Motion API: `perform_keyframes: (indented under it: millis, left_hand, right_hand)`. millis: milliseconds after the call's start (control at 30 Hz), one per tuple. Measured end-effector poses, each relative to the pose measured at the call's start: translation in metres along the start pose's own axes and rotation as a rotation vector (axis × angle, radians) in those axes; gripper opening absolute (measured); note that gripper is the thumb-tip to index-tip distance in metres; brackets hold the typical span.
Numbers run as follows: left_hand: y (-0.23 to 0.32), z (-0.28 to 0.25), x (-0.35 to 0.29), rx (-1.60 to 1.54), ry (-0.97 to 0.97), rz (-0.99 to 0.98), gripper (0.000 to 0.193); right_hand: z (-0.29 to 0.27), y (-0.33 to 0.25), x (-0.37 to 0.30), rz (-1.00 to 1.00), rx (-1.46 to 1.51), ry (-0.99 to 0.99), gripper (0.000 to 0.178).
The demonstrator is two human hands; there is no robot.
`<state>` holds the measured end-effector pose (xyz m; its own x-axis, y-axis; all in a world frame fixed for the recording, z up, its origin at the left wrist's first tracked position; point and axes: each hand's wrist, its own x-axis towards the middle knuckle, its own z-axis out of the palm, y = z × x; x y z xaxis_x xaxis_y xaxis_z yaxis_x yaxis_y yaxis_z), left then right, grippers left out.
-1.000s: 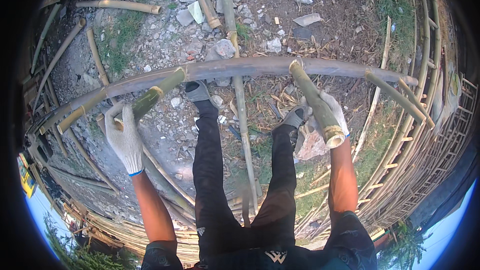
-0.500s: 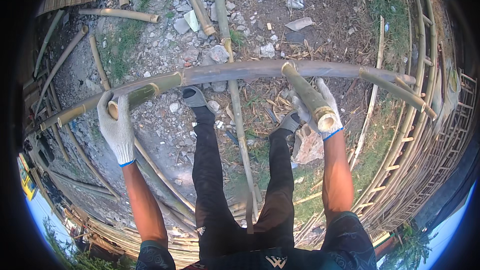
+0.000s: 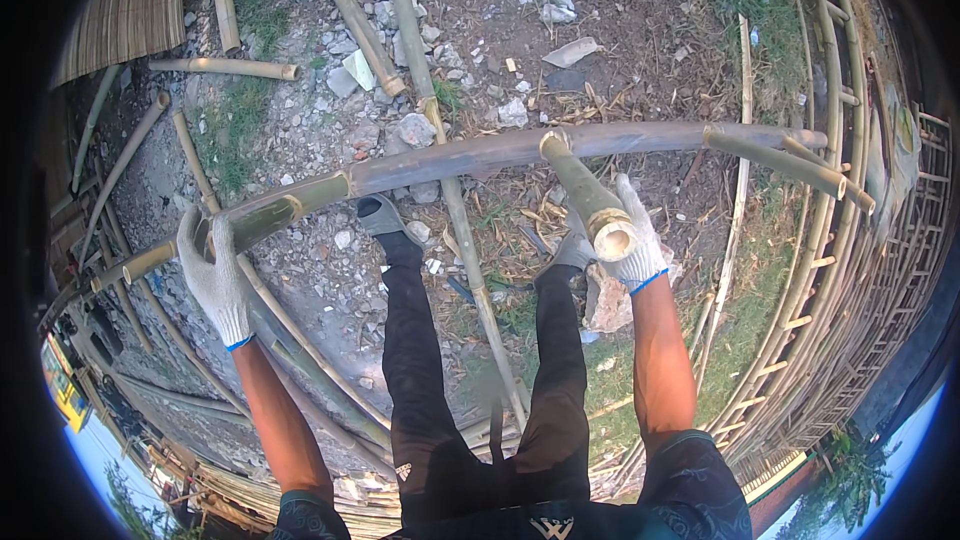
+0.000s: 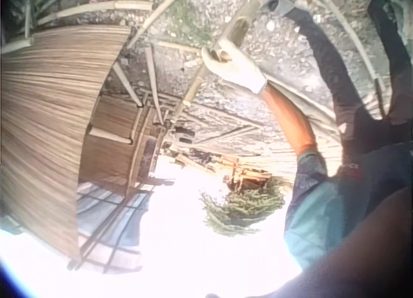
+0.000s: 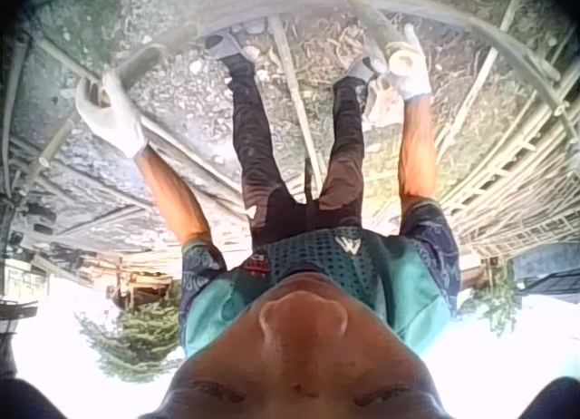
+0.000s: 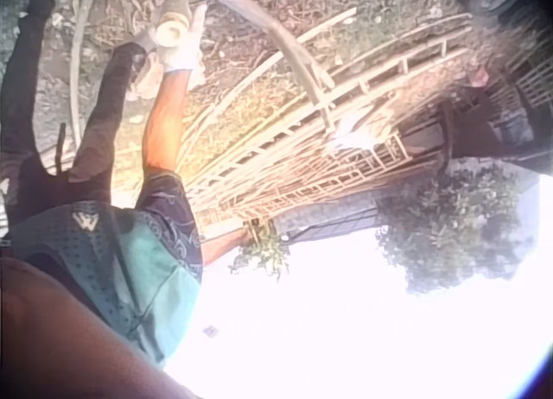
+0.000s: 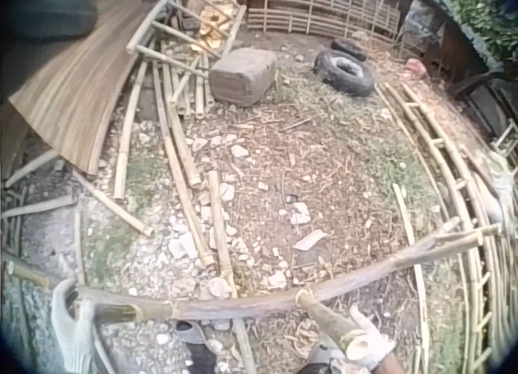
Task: The person handles bamboo poles on a frame, measures a bamboo pole with a tape measure, cuts it using a hand saw, and scrapes the cut bamboo piece with a blade.
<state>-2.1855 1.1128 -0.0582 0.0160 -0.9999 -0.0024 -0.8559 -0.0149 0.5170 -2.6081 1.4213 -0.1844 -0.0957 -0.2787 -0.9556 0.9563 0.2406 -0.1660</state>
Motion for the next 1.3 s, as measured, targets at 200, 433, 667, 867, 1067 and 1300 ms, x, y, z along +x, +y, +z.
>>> perform_keyframes:
  millis: [200,433,667,867,1067,1300]
  left_hand:
    - [0.006,0.001,-0.027,-0.064,0.071,-0.020,0.058]
    - [-0.038,-0.010,-0.169,0.044,-0.017,-0.213,0.055]
    - [-0.127,-0.050,-0.433,0.068,-0.355,-0.882,0.050]
    - [-0.171,-0.021,-0.660,0.019,-0.539,-1.068,0.062]
    - [-0.175,0.006,-0.685,-0.540,-0.234,-1.399,0.054]
    - [-0.207,-0.092,-0.407,-0.315,-0.069,-1.152,0.041]
  right_hand:
    - [-0.054,0.031,0.007,-0.110,-0.178,-0.043,0.052]
    - [-0.120,0.120,-0.024,0.046,-0.666,0.347,0.054]
    - [-0.114,0.115,-0.063,-0.070,-1.159,0.271,0.051]
    - [-0.075,0.041,-0.055,-0.434,-1.560,0.077,0.050]
    - [-0.094,0.032,-0.074,-0.332,-1.401,0.222,0.045]
    - [0.002,0.141,-0.121,-0.086,-1.652,0.217,0.042]
